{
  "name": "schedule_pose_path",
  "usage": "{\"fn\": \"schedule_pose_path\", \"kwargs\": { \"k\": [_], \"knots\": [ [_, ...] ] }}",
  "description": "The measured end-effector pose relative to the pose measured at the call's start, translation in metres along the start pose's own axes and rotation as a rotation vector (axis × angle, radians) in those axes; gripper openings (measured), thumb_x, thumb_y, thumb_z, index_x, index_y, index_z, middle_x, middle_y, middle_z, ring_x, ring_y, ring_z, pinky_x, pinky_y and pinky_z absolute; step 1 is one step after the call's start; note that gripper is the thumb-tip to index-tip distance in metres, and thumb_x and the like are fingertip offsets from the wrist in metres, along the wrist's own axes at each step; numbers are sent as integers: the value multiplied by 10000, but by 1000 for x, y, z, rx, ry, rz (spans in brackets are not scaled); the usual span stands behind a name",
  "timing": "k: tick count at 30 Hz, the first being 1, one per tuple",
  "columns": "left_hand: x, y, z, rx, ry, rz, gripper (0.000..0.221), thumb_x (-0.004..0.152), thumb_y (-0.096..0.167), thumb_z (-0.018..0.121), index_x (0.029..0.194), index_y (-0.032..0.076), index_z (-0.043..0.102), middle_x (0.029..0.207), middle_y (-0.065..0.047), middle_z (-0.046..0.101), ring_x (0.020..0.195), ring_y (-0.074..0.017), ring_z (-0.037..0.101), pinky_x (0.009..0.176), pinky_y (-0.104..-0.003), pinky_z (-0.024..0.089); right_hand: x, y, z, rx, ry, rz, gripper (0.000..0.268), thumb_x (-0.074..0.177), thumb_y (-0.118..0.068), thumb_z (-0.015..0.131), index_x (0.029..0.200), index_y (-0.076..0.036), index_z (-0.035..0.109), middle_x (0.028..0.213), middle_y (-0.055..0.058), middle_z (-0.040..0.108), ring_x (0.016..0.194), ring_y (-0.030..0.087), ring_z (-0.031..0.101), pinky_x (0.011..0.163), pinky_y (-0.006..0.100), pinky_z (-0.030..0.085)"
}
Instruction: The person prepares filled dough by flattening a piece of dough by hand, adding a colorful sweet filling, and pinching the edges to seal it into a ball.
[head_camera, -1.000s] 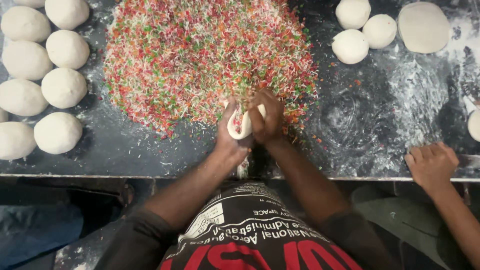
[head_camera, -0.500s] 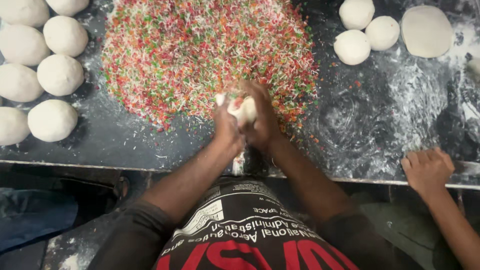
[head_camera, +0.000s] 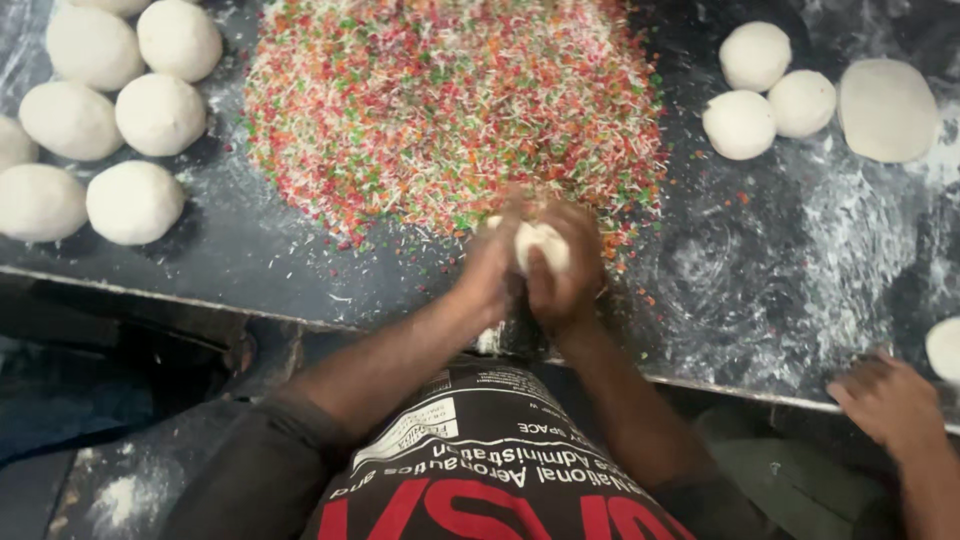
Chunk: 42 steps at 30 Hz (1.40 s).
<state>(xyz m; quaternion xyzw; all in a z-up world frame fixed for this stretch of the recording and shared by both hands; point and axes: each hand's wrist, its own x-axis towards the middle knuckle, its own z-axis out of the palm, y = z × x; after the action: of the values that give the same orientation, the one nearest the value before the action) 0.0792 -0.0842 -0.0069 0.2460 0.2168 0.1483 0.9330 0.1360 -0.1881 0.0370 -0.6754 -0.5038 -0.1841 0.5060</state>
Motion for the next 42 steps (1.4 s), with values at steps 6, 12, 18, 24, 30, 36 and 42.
{"fn": "schedule_pose_path", "kwargs": {
  "k": [6, 12, 18, 24, 30, 36, 42],
  "knots": [
    [-2, -5, -14, -20, -232, 14, 500, 954, 362, 735, 1288, 16, 597, 1098, -94, 715, 959, -210, 734, 823, -341, 636, 14, 13, -13, 517, -286, 365, 285, 1094, -142, 537, 1256, 40, 686, 1335, 197, 683, 1339, 364, 600, 1201, 469, 444],
    [14, -9, -7, 62, -55, 35, 535, 1077, 483, 645, 1233, -26, 594, 1005, -149, 689, 826, -252, 701, 631, -363, 579, 16, 6, 1, -139, -138, 156, 347, 1051, -137, 586, 1325, 71, 629, 1271, 224, 635, 1220, 341, 589, 1081, 452, 472],
    [-4, 8, -18, 250, -314, 3, 458, 944, 387, 689, 1262, 68, 608, 1066, -90, 714, 916, -192, 725, 760, -320, 632, 18, -31, 8, 576, -10, 434, 387, 1062, -297, 576, 1270, 18, 663, 1299, 207, 679, 1191, 322, 666, 1069, 468, 549],
    [-12, 39, -22, 37, -51, -17, 524, 1074, 475, 618, 1179, -38, 608, 984, -134, 684, 831, -250, 709, 667, -389, 595, 36, -40, 29, -82, -330, 11, 542, 1037, -347, 576, 1354, 93, 587, 1318, 286, 641, 1239, 433, 620, 1102, 511, 478],
    [-16, 57, -44, 308, -426, 70, 442, 979, 369, 659, 1312, 91, 575, 1129, -75, 690, 990, -172, 705, 823, -306, 609, 19, -56, 61, 209, -166, 137, 524, 968, -349, 601, 1313, 46, 599, 1320, 251, 639, 1224, 434, 607, 1102, 544, 465],
    [-32, 81, -72, 5, -86, 68, 451, 984, 348, 661, 1265, -3, 621, 1062, -128, 705, 917, -221, 722, 753, -349, 609, 26, -61, 88, -2, -427, 72, 464, 1002, -331, 558, 1230, 71, 595, 1315, 254, 600, 1211, 422, 622, 1076, 511, 490],
    [-60, 131, -110, -54, -268, -34, 363, 985, 313, 673, 1235, 55, 626, 1116, -110, 710, 997, -209, 730, 858, -334, 628, 36, -88, 134, 255, -351, 60, 426, 1091, -335, 445, 1199, 18, 657, 1331, 170, 682, 1302, 347, 658, 1223, 513, 403]
  ]
}}
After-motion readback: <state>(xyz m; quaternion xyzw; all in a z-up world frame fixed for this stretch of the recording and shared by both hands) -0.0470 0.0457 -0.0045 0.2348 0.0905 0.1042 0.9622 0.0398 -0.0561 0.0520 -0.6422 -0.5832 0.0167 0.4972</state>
